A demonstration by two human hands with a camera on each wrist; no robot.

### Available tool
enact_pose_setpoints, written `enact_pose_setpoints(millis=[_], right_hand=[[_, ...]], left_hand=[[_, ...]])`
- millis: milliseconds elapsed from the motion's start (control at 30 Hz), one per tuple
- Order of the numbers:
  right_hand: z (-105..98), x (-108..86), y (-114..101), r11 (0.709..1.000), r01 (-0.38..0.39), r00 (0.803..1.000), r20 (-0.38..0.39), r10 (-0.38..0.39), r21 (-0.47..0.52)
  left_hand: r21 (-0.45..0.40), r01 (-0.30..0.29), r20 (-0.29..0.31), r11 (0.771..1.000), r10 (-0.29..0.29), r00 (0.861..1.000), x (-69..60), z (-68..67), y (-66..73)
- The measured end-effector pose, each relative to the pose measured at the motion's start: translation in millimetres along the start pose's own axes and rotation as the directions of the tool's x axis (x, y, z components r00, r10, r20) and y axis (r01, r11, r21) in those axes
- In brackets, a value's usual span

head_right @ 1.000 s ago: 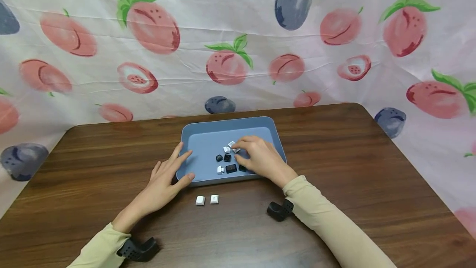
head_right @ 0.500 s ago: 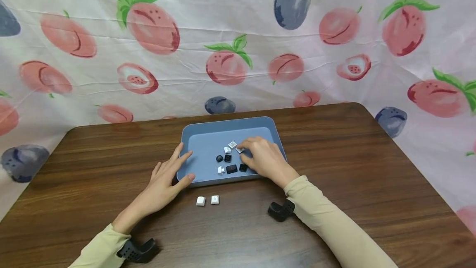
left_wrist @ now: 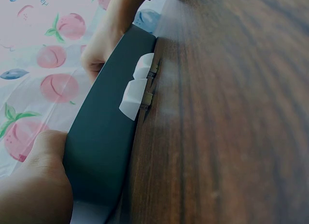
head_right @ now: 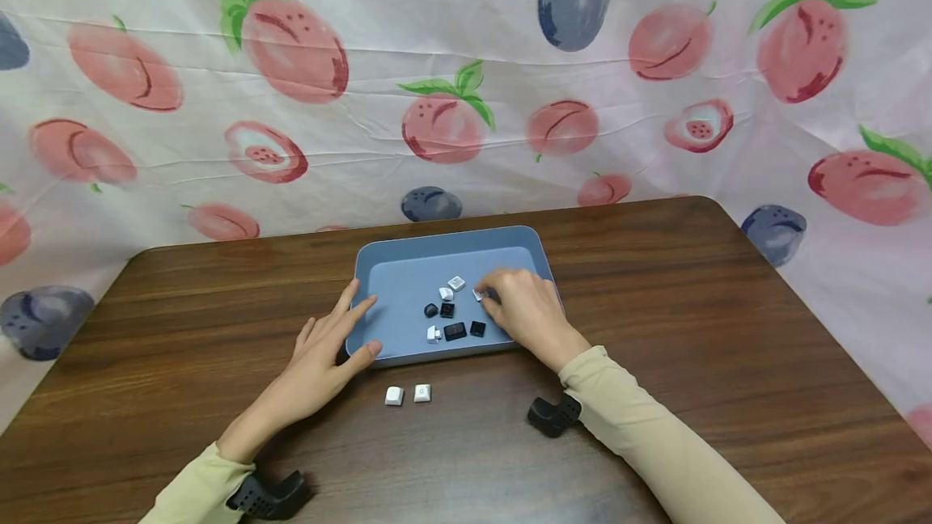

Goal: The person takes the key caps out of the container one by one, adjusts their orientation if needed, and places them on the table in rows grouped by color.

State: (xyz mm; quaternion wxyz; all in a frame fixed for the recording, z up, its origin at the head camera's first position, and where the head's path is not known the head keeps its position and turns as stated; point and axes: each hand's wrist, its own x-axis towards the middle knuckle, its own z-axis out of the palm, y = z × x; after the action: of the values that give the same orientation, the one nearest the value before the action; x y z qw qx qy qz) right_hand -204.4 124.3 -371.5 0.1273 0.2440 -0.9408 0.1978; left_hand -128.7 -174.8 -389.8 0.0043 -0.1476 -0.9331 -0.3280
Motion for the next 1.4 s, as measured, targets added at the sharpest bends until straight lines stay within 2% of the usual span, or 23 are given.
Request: enact_pose_setpoints(millis=[233, 600, 833, 900, 1067, 1233, 1400], right_hand=[[4.1, -3.1, 1.5, 1.000, 0.011, 1.000, -0.012, -0.011, 0.013], [6.8, -7.6, 3.1, 0.999, 0.026, 0.999, 0.048, -0.025, -0.032], [5.9, -9.7, 2.1, 0.995, 0.088, 0.987, 0.136, -0.082, -0.041], [4.5, -9.8, 2.4, 0.997, 0.071, 0.988, 0.142, -0.066, -0.029], [3.0, -8.1, 3.2, 1.000, 0.002, 0.995, 0.096, -0.004, 0.024], [2.1, -7.5, 1.8, 0.996, -0.063, 0.994, 0.092, 0.058, 0.056], [0.4, -4.6, 1.5, 0.998, -0.048, 0.996, 0.079, 0.043, 0.052]], left_hand=[[-0.001, -0.003, 0.002, 1.000, 0.003, 1.000, -1.5, 1.5, 0.2], [-0.002, -0.014, -0.001, 1.000, 0.014, 1.000, -2.8, 4.9, -2.2], [-0.001, 0.007, -0.003, 1.000, -0.007, 1.000, -8.1, 8.2, -2.2], [-0.002, 0.003, -0.002, 1.000, -0.003, 1.000, -8.1, 8.5, -1.4], [0.003, -0.011, -0.009, 1.000, 0.011, 1.000, -5.1, 6.3, -0.5], [0.009, -0.013, -0.007, 1.000, 0.013, 1.000, -4.8, 5.6, -1.3], [0.009, -0.024, -0.021, 1.000, 0.024, 0.999, -2.9, 4.1, -0.1]])
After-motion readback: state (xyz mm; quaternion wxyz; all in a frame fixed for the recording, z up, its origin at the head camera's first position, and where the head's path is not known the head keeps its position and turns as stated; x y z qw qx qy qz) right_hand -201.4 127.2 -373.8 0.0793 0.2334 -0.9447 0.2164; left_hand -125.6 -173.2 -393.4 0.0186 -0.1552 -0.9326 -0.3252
